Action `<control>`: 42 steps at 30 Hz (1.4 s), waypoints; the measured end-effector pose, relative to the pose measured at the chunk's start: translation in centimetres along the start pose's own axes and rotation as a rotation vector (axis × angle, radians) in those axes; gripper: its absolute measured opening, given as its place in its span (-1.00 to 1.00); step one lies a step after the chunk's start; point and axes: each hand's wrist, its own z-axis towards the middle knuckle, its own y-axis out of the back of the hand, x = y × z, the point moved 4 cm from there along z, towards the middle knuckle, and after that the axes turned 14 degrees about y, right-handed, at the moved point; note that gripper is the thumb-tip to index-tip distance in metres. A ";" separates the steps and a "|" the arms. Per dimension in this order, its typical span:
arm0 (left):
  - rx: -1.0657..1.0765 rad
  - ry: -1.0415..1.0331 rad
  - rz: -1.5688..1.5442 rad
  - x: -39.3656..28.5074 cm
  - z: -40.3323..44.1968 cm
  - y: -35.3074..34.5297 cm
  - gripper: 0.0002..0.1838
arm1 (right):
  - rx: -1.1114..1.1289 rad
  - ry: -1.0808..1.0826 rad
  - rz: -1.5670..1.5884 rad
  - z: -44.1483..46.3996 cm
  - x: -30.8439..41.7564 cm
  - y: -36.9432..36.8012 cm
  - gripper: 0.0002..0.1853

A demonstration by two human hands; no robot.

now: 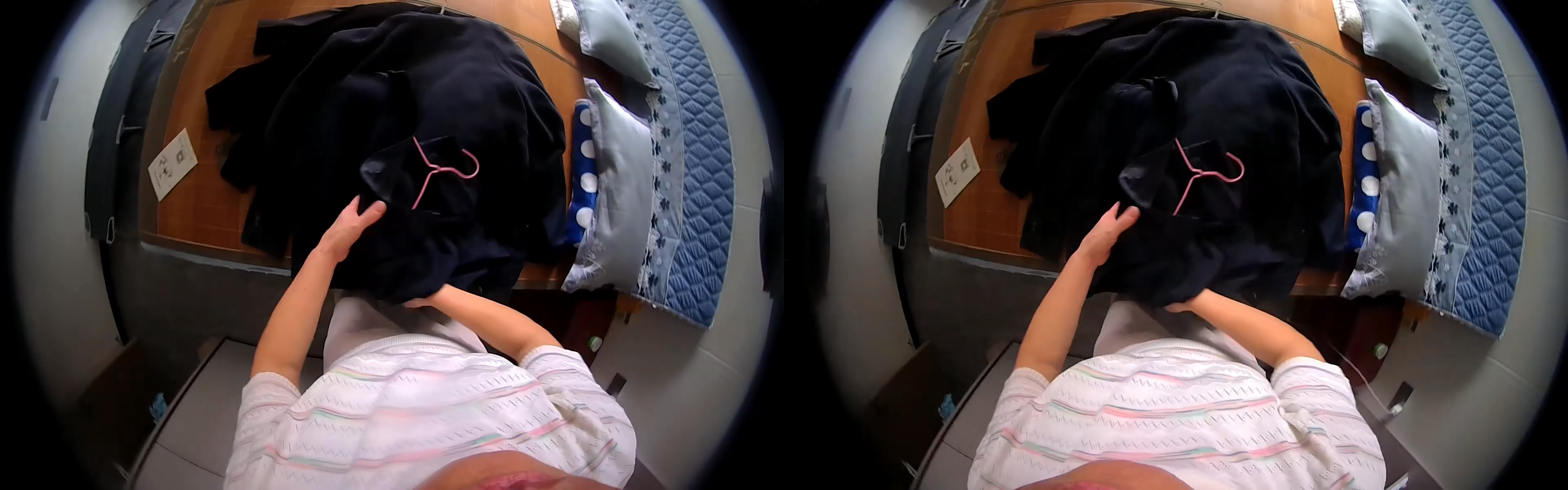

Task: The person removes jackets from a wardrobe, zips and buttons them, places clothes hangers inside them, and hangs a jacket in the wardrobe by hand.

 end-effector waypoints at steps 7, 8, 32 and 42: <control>-0.483 -0.258 0.568 -1.8 4.7 0.8 -0.33 | 0.510 0.072 -0.058 5.2 0.0 2.0 -0.52; -0.484 -0.315 0.474 -2.3 4.6 1.4 -0.36 | 0.543 0.049 0.207 4.2 -1.0 3.0 -0.53; -0.728 0.123 -0.134 7.6 16.0 21.0 -0.57 | -0.044 -0.865 -0.308 16.4 -48.3 35.4 -0.11; -0.672 0.133 -0.120 7.4 16.6 21.4 -0.64 | 0.211 -0.370 -0.499 11.1 -30.3 31.6 -0.56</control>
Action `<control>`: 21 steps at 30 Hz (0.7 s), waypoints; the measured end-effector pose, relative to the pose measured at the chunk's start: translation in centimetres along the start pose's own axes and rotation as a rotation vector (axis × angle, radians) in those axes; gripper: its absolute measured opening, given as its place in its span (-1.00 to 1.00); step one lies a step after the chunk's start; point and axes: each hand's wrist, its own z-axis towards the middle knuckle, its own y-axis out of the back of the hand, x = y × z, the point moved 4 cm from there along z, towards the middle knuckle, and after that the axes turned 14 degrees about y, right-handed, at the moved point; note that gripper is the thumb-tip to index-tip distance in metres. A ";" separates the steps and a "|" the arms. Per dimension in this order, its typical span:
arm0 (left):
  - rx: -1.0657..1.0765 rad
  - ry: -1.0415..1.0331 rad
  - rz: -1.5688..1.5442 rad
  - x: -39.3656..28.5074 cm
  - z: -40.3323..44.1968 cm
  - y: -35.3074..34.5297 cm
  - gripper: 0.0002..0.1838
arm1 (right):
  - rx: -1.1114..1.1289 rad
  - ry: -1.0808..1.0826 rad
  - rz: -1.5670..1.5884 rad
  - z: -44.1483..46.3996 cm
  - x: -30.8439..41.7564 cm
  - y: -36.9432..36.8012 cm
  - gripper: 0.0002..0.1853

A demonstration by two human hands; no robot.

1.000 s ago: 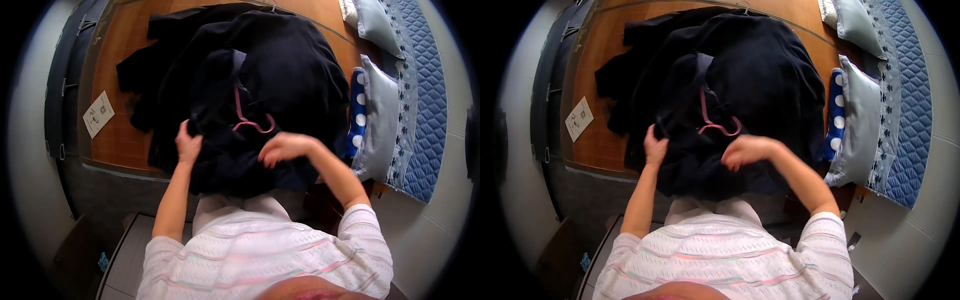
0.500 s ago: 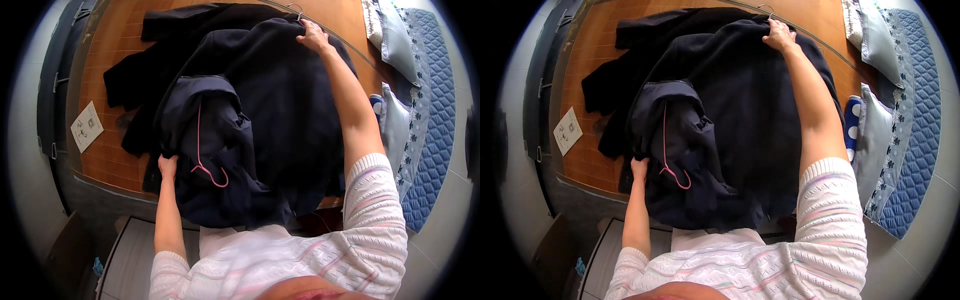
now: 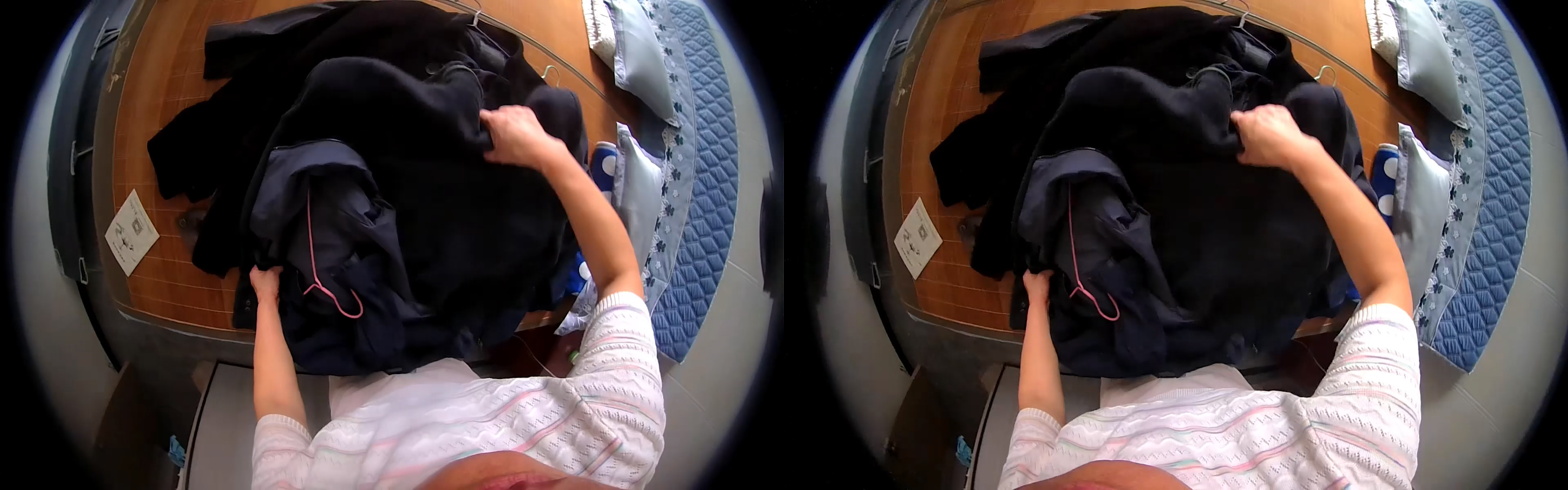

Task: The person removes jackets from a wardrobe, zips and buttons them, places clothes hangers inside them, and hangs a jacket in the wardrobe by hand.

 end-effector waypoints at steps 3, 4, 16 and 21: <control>0.022 -0.009 -0.024 1.2 1.3 0.4 -0.62 | -0.052 -0.021 0.148 -5.3 5.9 2.7 -0.60; 0.014 -0.018 -0.008 1.0 1.3 0.4 -0.62 | -0.065 0.018 0.192 -6.8 7.7 2.7 -0.54; 0.080 -0.066 -0.207 -1.0 -9.9 5.2 -0.62 | -0.251 -0.121 0.419 -17.7 20.7 0.1 -0.58; 0.084 -0.053 -0.364 0.1 -18.3 10.7 -0.62 | -0.632 -0.359 0.540 -26.5 21.1 3.2 -0.66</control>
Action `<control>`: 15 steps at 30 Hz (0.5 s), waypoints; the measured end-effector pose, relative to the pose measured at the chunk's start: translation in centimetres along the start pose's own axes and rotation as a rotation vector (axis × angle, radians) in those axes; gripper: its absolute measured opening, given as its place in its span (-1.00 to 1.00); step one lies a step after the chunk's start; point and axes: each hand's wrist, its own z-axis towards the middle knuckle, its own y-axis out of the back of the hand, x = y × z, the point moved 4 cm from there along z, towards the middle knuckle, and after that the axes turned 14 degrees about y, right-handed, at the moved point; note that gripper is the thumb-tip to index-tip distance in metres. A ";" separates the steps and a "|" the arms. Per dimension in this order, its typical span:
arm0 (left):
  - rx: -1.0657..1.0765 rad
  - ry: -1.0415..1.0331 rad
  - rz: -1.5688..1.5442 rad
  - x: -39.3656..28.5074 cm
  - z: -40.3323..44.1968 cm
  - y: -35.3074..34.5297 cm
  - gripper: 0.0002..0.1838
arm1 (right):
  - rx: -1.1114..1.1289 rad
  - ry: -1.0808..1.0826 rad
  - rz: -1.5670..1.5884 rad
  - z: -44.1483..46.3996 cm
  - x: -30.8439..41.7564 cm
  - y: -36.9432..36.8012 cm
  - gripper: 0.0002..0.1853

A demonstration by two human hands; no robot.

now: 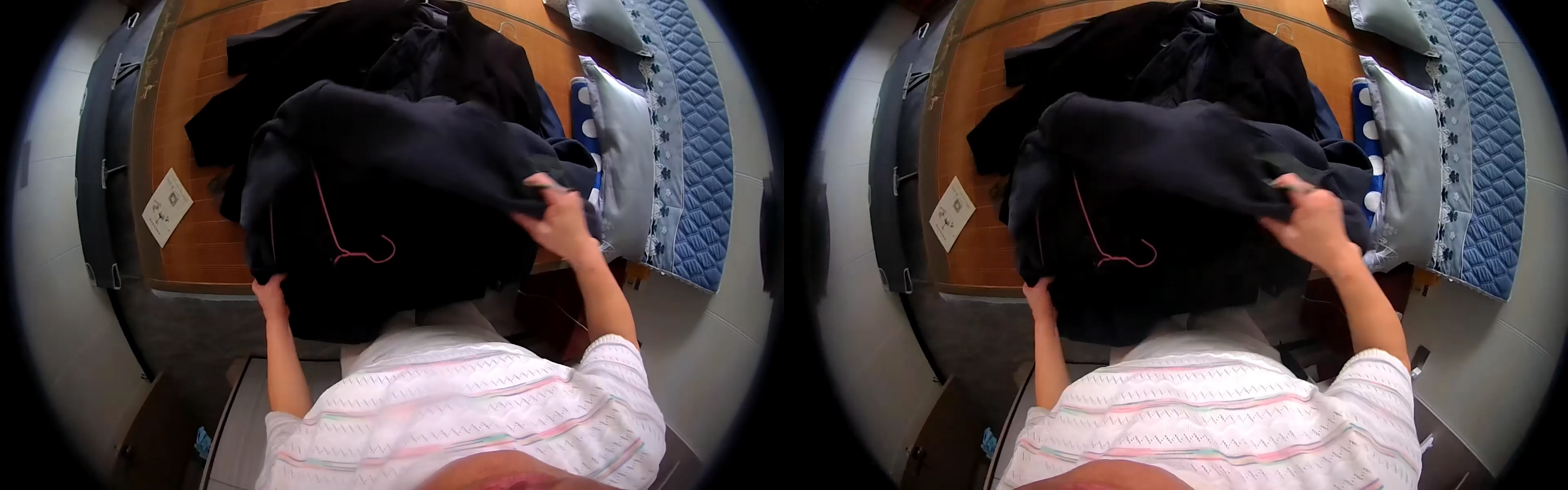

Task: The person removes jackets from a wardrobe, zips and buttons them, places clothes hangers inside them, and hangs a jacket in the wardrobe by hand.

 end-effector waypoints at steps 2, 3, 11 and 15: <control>0.007 0.063 -0.006 0.6 -2.5 2.1 -0.60 | -0.144 -0.031 0.011 -2.3 -0.5 3.9 -0.67; 0.053 0.054 0.003 1.1 -3.0 3.1 -0.61 | -0.198 -0.086 0.078 -3.6 -0.8 5.8 -0.69; 0.578 -0.137 0.425 -0.1 -7.8 5.8 -0.58 | -0.505 -0.334 0.053 -14.9 -3.3 18.5 -0.71; 0.394 -0.165 0.187 0.5 -8.8 10.0 -0.44 | -0.676 -0.435 -0.151 -22.2 -4.5 23.4 -0.58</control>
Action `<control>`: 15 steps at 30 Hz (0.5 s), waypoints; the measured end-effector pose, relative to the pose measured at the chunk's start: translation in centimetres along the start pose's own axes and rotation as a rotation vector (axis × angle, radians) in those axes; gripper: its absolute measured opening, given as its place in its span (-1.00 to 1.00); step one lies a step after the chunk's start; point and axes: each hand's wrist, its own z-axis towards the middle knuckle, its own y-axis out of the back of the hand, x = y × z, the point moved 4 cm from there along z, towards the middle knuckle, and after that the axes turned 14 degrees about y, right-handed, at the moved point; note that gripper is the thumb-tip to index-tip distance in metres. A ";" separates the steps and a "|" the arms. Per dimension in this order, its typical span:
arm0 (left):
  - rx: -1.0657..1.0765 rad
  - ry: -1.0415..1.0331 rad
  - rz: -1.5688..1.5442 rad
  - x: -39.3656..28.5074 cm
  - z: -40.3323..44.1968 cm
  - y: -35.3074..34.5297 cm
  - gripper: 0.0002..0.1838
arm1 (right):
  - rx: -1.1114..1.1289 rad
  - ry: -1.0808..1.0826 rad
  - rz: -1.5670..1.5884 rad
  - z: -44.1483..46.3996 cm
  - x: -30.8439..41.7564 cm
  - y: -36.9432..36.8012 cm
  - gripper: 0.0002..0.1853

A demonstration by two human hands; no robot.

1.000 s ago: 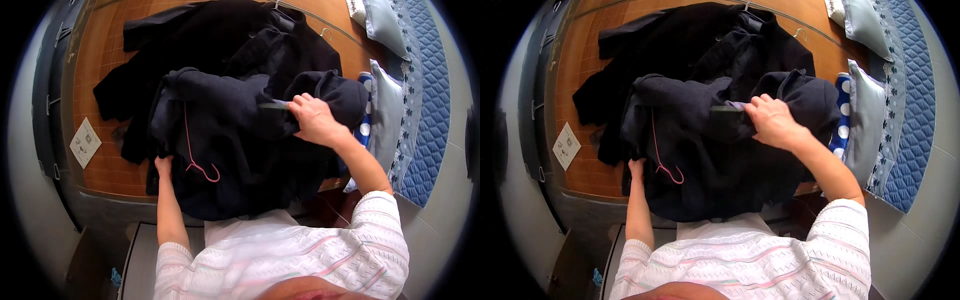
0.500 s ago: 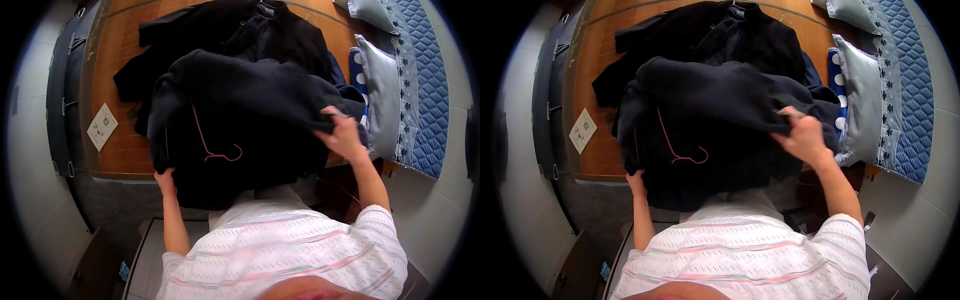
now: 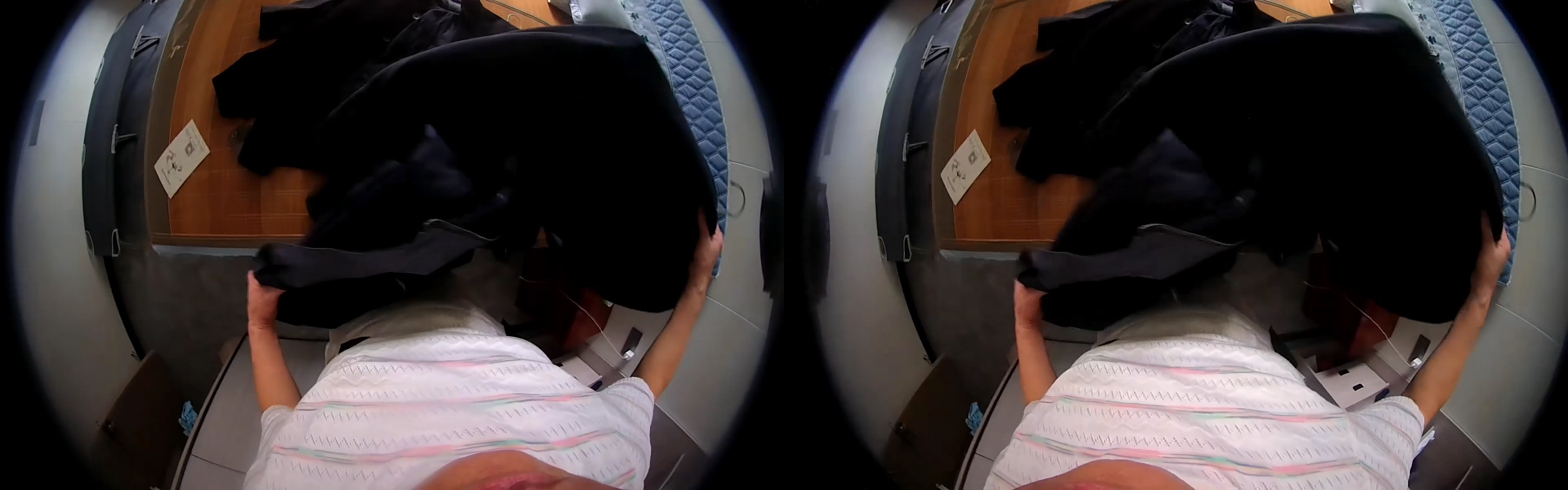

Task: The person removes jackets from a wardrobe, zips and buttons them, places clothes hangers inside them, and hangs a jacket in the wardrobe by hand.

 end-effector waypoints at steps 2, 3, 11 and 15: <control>-0.059 -0.003 -0.194 -1.5 -1.2 2.2 -0.40 | -0.106 -0.093 0.028 -1.0 -4.0 3.8 -0.56; -0.149 -0.033 -0.253 -2.0 -1.8 3.5 -0.39 | -0.138 -0.057 0.010 -1.3 -6.3 5.8 -0.56; -0.512 -0.172 -0.311 -7.0 4.7 10.4 -0.74 | -0.339 -0.356 0.033 -3.8 -10.1 13.1 -0.61; -0.391 -0.234 -0.274 -12.7 9.8 5.9 -0.79 | -0.342 -0.198 0.036 -2.7 -9.6 17.1 -0.66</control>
